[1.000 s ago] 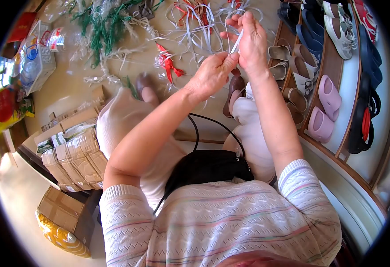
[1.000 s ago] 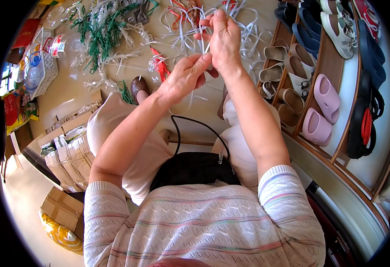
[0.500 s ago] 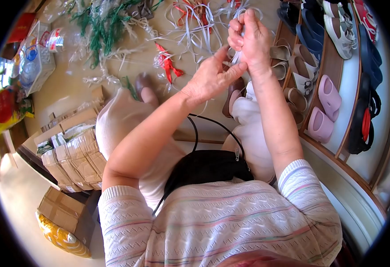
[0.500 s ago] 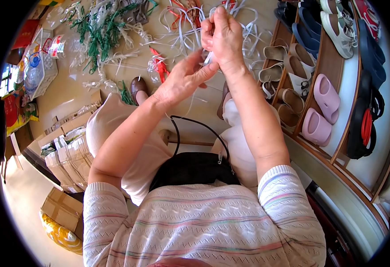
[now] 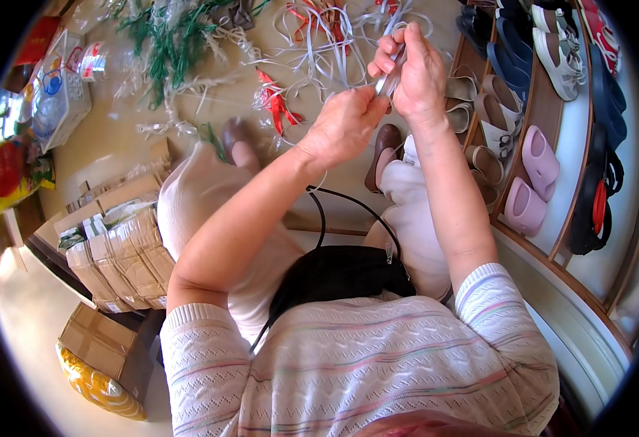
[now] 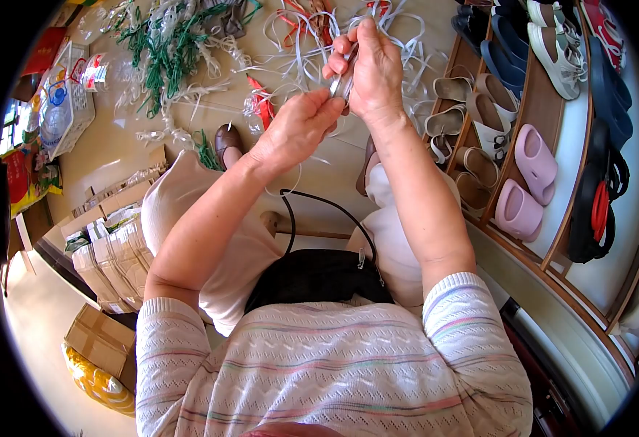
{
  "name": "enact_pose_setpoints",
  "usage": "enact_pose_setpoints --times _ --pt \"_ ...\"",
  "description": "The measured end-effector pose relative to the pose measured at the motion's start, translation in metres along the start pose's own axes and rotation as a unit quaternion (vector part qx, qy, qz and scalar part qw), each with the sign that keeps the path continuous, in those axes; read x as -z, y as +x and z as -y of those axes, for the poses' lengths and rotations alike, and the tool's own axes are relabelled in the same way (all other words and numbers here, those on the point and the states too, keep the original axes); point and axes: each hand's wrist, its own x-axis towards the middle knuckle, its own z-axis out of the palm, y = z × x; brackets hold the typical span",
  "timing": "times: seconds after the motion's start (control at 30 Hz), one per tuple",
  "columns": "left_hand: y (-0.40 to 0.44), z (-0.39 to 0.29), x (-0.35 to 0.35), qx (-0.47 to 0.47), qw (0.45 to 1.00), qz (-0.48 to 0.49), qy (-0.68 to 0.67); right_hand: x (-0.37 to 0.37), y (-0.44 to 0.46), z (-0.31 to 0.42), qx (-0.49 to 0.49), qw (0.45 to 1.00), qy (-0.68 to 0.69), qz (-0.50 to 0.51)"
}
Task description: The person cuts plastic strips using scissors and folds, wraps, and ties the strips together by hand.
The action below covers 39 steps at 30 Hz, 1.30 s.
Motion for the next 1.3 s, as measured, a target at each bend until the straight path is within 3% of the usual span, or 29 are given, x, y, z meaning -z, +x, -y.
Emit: enact_pose_setpoints --times 0.17,0.23,0.27,0.37,0.4,0.5,0.57,0.67,0.77,0.87,0.93,1.0,1.1,1.17,1.3 --pt "-0.003 -0.015 0.017 0.105 0.989 0.038 -0.101 0.007 0.0 0.007 -0.02 0.989 -0.144 0.008" --pt "-0.002 -0.016 0.028 0.117 0.99 0.044 -0.061 0.013 0.003 0.019 -0.071 0.973 -0.215 0.034" --pt "-0.001 -0.014 0.034 0.12 0.991 0.048 -0.035 0.028 0.01 0.024 -0.085 0.944 -0.315 0.056" --pt "-0.002 -0.015 0.049 0.11 0.985 0.066 0.111 0.042 0.015 0.046 -0.008 0.857 -0.515 0.016" --pt "-0.001 -0.011 0.051 0.092 0.98 0.069 0.162 0.037 0.014 0.039 0.142 0.877 -0.458 -0.03" --pt "0.003 0.001 0.047 0.035 0.956 0.111 0.268 0.017 -0.001 0.034 0.223 0.874 -0.423 0.089" --pt "0.003 0.003 0.046 0.017 0.955 0.143 0.261 -0.006 -0.021 0.013 0.2 0.84 -0.426 0.272" --pt "0.003 -0.005 0.055 0.02 0.972 0.177 0.152 -0.004 -0.035 0.009 0.049 0.759 -0.548 0.347" --pt "0.005 -0.018 0.066 0.118 0.964 0.191 0.145 0.003 -0.032 0.003 0.035 0.749 -0.57 0.336" --pt "0.005 -0.019 0.068 0.098 0.987 0.057 0.113 0.003 -0.034 -0.001 0.011 0.73 -0.626 0.274" --pt "0.004 -0.021 0.069 0.083 0.993 -0.016 0.079 0.009 -0.029 -0.007 -0.035 0.815 -0.532 0.227" --pt "0.002 -0.019 0.062 0.036 0.994 -0.085 -0.054 0.002 -0.029 -0.002 -0.117 0.889 -0.408 0.174" --pt "0.002 -0.008 0.056 0.001 0.975 -0.162 -0.151 0.001 -0.024 0.002 -0.163 0.947 -0.227 0.159" --pt "0.001 -0.007 0.044 -0.012 0.96 -0.201 -0.193 -0.002 -0.022 0.001 -0.123 0.963 -0.204 0.13" --pt "-0.001 -0.004 0.033 0.036 0.945 -0.177 -0.274 -0.006 -0.016 -0.008 -0.007 0.97 -0.228 0.079"
